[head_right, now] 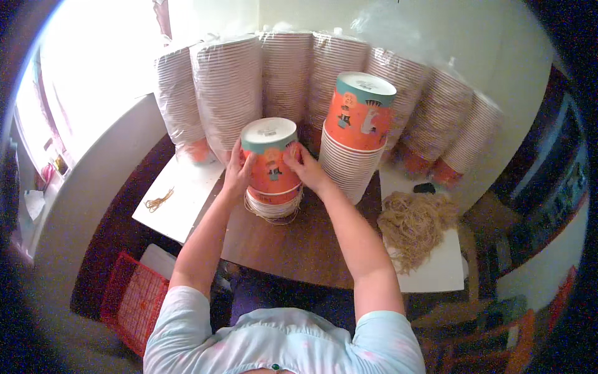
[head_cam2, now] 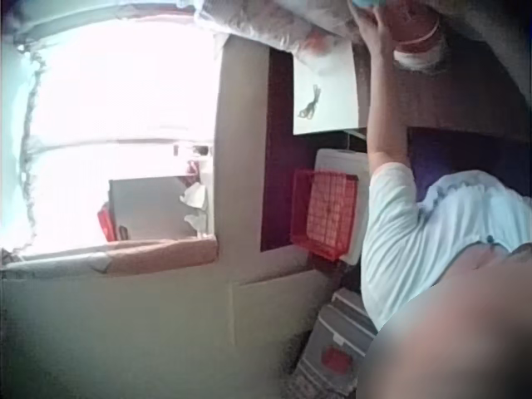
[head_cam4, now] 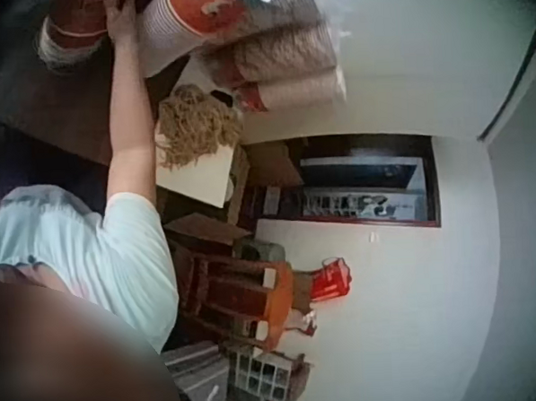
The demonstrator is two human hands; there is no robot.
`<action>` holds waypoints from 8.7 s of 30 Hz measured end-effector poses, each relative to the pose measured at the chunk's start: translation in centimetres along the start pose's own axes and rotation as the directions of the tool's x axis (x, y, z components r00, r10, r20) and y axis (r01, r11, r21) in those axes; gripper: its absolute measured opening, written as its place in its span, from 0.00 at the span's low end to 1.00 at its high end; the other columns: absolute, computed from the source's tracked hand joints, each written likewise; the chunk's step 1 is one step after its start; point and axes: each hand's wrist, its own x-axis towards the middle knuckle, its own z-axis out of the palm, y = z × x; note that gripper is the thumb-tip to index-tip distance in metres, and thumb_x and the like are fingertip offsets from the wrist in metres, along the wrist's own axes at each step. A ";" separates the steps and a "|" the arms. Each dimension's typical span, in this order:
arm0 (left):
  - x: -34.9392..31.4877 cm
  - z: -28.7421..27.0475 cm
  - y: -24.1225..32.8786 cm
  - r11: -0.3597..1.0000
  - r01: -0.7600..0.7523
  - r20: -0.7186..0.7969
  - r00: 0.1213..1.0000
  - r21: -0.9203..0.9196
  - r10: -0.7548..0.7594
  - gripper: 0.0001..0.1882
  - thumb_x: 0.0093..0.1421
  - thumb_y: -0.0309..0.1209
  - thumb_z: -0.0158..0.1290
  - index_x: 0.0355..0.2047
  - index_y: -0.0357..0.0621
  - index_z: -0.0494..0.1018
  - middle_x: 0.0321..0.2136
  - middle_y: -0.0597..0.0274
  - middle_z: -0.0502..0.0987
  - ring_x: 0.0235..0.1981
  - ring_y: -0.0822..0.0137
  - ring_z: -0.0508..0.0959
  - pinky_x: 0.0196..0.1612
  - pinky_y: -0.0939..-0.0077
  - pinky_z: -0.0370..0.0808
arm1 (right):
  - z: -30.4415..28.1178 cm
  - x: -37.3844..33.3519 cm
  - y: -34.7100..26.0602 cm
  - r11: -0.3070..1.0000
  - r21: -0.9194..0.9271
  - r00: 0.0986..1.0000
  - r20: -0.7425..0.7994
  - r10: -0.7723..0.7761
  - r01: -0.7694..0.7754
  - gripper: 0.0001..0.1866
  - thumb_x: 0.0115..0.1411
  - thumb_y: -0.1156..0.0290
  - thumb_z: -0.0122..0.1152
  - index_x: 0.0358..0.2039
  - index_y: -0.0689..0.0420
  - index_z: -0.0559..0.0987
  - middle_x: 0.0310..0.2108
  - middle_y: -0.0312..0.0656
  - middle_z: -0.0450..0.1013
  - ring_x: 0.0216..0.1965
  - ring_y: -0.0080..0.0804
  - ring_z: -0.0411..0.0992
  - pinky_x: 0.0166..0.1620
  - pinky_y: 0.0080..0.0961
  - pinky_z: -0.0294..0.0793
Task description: Tying thin strings to the rims of paper cups as part of a manufacturing or packaging process.
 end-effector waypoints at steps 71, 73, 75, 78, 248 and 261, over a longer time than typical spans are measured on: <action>-9.2 4.2 16.3 0.916 -0.399 0.452 0.824 0.037 0.341 0.10 0.45 0.24 0.60 0.30 0.37 0.75 0.31 0.55 0.74 0.37 0.58 0.75 0.42 0.70 0.71 | -27.8 -19.3 -8.8 0.994 -0.107 0.783 -0.618 -0.078 0.015 0.06 0.59 0.69 0.58 0.30 0.57 0.75 0.27 0.35 0.74 0.27 0.23 0.71 0.34 0.21 0.72; -7.0 5.4 17.1 0.905 -0.424 0.444 0.819 0.040 0.364 0.08 0.49 0.23 0.57 0.31 0.36 0.75 0.32 0.54 0.74 0.37 0.58 0.76 0.42 0.71 0.71 | -27.3 -18.6 -13.0 0.996 0.019 0.815 -0.577 -0.056 0.082 0.05 0.60 0.69 0.57 0.30 0.56 0.74 0.28 0.36 0.74 0.27 0.22 0.71 0.35 0.21 0.72; -5.5 6.8 17.6 0.957 -0.251 0.431 0.855 -0.145 0.289 0.07 0.55 0.23 0.54 0.35 0.34 0.75 0.34 0.57 0.74 0.37 0.68 0.75 0.41 0.77 0.71 | -25.1 -18.4 -16.9 0.991 0.040 0.871 -0.483 -0.093 0.128 0.06 0.60 0.69 0.57 0.30 0.57 0.74 0.27 0.36 0.74 0.27 0.22 0.70 0.35 0.21 0.72; -3.4 8.6 18.6 0.945 0.060 0.505 0.855 -0.322 0.118 0.12 0.61 0.28 0.52 0.44 0.35 0.72 0.40 0.57 0.75 0.39 0.74 0.75 0.42 0.79 0.71 | -21.3 -17.9 -19.2 0.991 0.023 0.965 -0.232 -0.124 0.133 0.06 0.60 0.69 0.55 0.31 0.58 0.74 0.25 0.36 0.73 0.26 0.21 0.70 0.33 0.19 0.72; -8.0 5.5 9.1 0.806 0.083 0.439 0.804 0.586 -0.401 0.12 0.43 0.32 0.57 0.24 0.33 0.77 0.18 0.53 0.77 0.20 0.66 0.77 0.26 0.71 0.74 | -3.7 -16.2 -4.9 0.671 -0.711 0.963 0.269 -0.019 0.212 0.06 0.52 0.72 0.57 0.27 0.62 0.74 0.26 0.47 0.73 0.31 0.45 0.73 0.35 0.36 0.71; -8.9 5.2 9.9 0.809 0.192 0.380 0.806 0.555 -0.453 0.14 0.45 0.33 0.56 0.28 0.32 0.77 0.20 0.48 0.77 0.23 0.60 0.79 0.31 0.69 0.76 | -3.5 -15.5 -3.4 0.595 -0.719 0.932 0.308 -0.192 0.360 0.04 0.52 0.73 0.56 0.27 0.60 0.73 0.27 0.45 0.70 0.32 0.45 0.71 0.36 0.36 0.70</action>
